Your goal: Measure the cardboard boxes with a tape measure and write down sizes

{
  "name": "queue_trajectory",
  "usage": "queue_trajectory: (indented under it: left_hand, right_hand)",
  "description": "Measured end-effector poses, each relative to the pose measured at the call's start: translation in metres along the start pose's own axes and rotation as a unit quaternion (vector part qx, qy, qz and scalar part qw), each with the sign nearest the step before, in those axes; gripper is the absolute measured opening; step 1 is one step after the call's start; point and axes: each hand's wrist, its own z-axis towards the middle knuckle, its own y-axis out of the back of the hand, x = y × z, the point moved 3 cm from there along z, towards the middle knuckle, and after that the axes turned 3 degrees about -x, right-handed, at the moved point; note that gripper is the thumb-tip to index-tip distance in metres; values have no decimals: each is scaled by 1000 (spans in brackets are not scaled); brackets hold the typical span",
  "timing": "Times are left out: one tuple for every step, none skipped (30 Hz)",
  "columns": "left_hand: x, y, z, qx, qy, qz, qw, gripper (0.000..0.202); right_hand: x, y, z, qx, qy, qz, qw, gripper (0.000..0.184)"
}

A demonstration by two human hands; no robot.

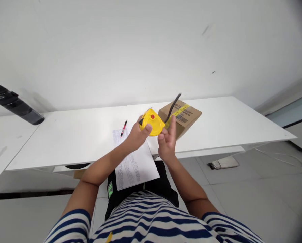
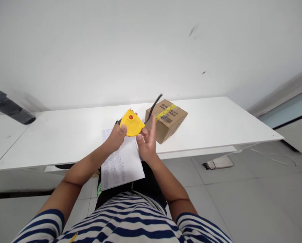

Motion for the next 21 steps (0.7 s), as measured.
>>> queue_trajectory:
  left_hand:
    - [-2,-15,-4,28,47,-49,997,96]
    - [-4,-29,-7,56,91,-95,990,92]
    - [-6,-42,-10,82,127,-133,980,89]
    - [-8,-54,-12,110,151,-155,970,86]
    - [-10,-65,-13,139,162,-159,964,83]
    - [-12,-74,-14,174,161,-141,961,81]
    - [-13,-81,-14,205,149,-105,962,79]
    - [-13,-86,-13,223,128,-56,965,81]
    - [-13,-90,-11,229,102,0,968,85]
    - [-13,-92,-9,225,74,51,970,92]
    - [-14,-94,-7,214,46,91,971,99]
    - [-16,-96,-4,205,24,115,972,105]
    - [-17,-98,-2,202,13,125,971,106]
    - [-19,-101,0,214,17,122,969,102]
    - [-20,-105,2,236,33,109,965,94]
    - [-21,-109,4,261,56,93,959,85]
    - [-21,-113,5,282,76,77,953,78]
    - [-22,-118,6,298,89,67,948,72]
    - [-21,-121,6,303,91,64,947,68]
    - [-20,-124,6,296,88,71,948,66]
    - [-19,-127,5,286,85,83,951,65]
  right_hand:
    - [-3,11,-9,-27,48,-62,997,101]
    - [-7,24,-18,-53,94,-132,985,103]
    - [-10,37,-24,-81,135,-202,967,104]
    - [-11,51,-28,-109,169,-267,942,102]
    - [-10,65,-30,-134,199,-320,916,98]
    - [-6,78,-30,-153,224,-361,892,90]
    - [-1,91,-29,-166,246,-388,872,80]
    - [6,103,-27,-176,263,-405,858,69]
    - [14,113,-26,-190,280,-412,846,59]
    - [22,123,-25,-207,297,-412,836,51]
    - [29,130,-26,-226,313,-411,826,45]
    - [35,137,-28,-242,329,-410,816,42]
    - [39,141,-31,-253,342,-411,806,39]
    - [41,145,-34,-254,350,-419,798,38]
    - [42,146,-37,-248,351,-431,793,37]
    - [42,148,-39,-238,344,-441,794,37]
    - [41,148,-42,-231,334,-442,800,39]
    - [40,149,-44,-229,321,-434,810,41]
    - [38,150,-45,-230,306,-420,823,43]
    - [36,151,-47,-232,291,-405,835,45]
    - [34,152,-49,-234,282,-394,843,46]
